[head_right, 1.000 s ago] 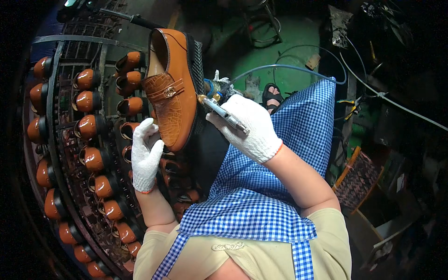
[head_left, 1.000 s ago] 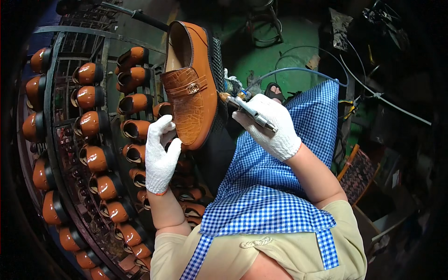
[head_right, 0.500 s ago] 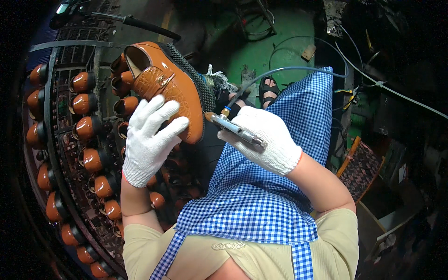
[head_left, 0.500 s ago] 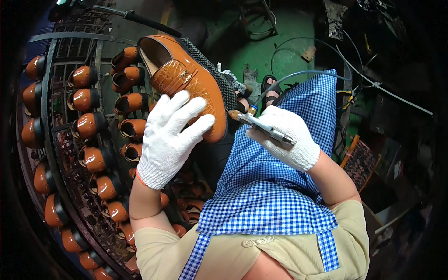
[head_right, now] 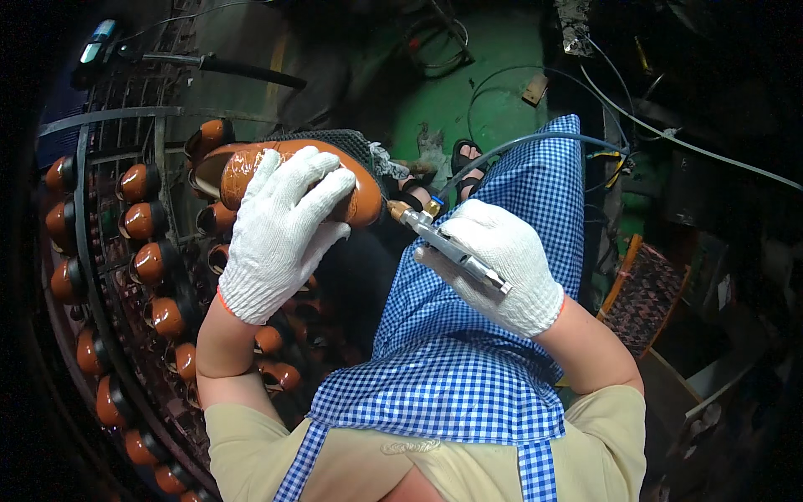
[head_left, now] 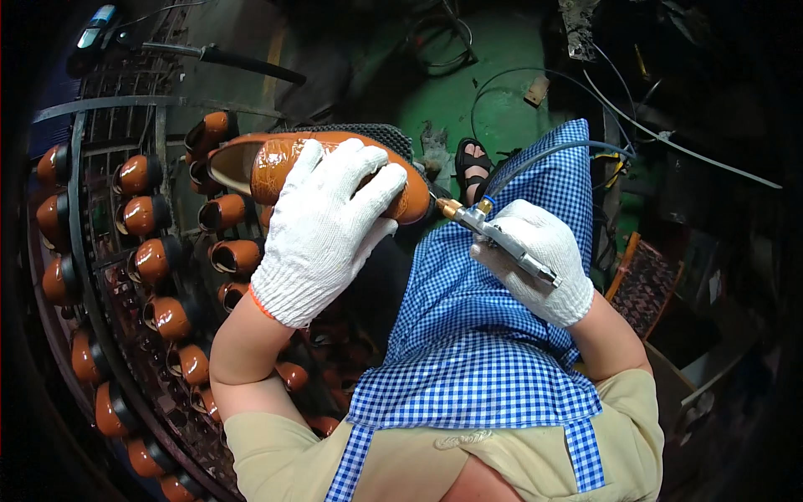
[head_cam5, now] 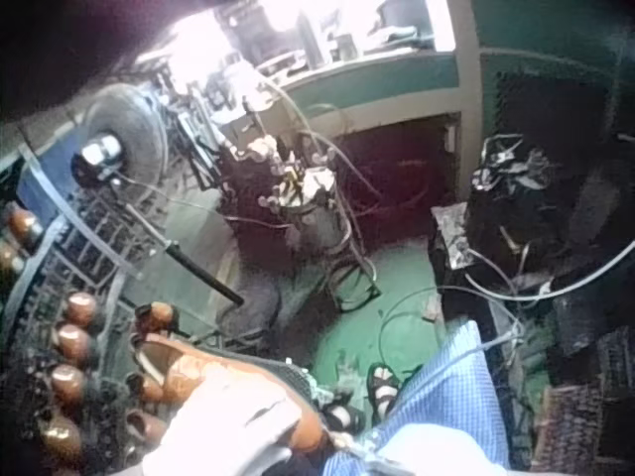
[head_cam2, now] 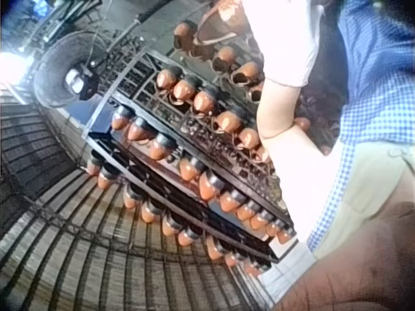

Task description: The person sits and uses a spray gun to apply a glossy finish to brown leather shoes. They pick up each shoe from a rotating rack, spray the exterior surfaces, and return the shoe to the rack, repeating this process for multiple units.

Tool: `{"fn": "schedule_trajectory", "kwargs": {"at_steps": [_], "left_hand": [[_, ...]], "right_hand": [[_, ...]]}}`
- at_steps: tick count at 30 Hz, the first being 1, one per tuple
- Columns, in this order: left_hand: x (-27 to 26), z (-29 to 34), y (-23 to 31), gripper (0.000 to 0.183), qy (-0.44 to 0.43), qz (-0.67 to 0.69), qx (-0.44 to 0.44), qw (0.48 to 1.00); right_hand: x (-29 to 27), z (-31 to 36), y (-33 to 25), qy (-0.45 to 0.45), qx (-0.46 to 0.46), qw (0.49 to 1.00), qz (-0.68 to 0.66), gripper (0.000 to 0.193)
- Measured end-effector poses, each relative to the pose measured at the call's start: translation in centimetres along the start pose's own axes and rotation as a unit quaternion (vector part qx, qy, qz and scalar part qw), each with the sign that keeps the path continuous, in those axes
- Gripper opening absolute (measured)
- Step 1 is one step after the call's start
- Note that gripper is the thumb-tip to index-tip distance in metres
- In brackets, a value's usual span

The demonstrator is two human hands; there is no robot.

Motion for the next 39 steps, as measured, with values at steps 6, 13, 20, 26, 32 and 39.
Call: {"fn": "schedule_trajectory", "kwargs": {"at_steps": [6,13,20,26,32,39], "left_hand": [[0.0,-3.5,-0.8,0.053,0.049,0.022,-0.052,0.997],[-2.0,-8.4,-4.2,0.044,0.003,-0.049,-0.211,0.976],[-2.4,-9.7,-11.8,0.066,-0.053,-0.041,-0.277,0.959],[-1.5,-9.1,-14.6,0.073,-0.032,-0.012,-0.324,0.945],[-0.8,-8.7,-15.7,0.08,-0.017,0.004,-0.349,0.937],[-3.2,-7.0,-15.5,0.086,-0.069,0.111,-0.401,0.907]], "right_hand": [[-0.4,-1.9,0.7,0.084,0.001,0.996,0.005,0.013],[1.6,-8.5,3.1,0.158,-0.013,0.987,-0.024,0.018],[6.2,-13.6,3.9,0.184,-0.018,0.981,-0.058,0.025],[7.5,-12.6,2.7,0.15,-0.019,0.986,-0.066,0.027],[9.1,-10.3,1.7,0.145,-0.018,0.984,-0.1,0.025],[10.9,-8.3,0.0,0.141,-0.094,0.985,-0.028,0.028]]}}
Point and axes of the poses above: each hand's wrist, its own z-axis away from the middle knuckle, its own x-axis out of the palm, y = z × x, the point moved 2 cm from there along -z, towards the middle knuckle, and after that the axes turned 10 degrees about -y, right-handed, at the moved point
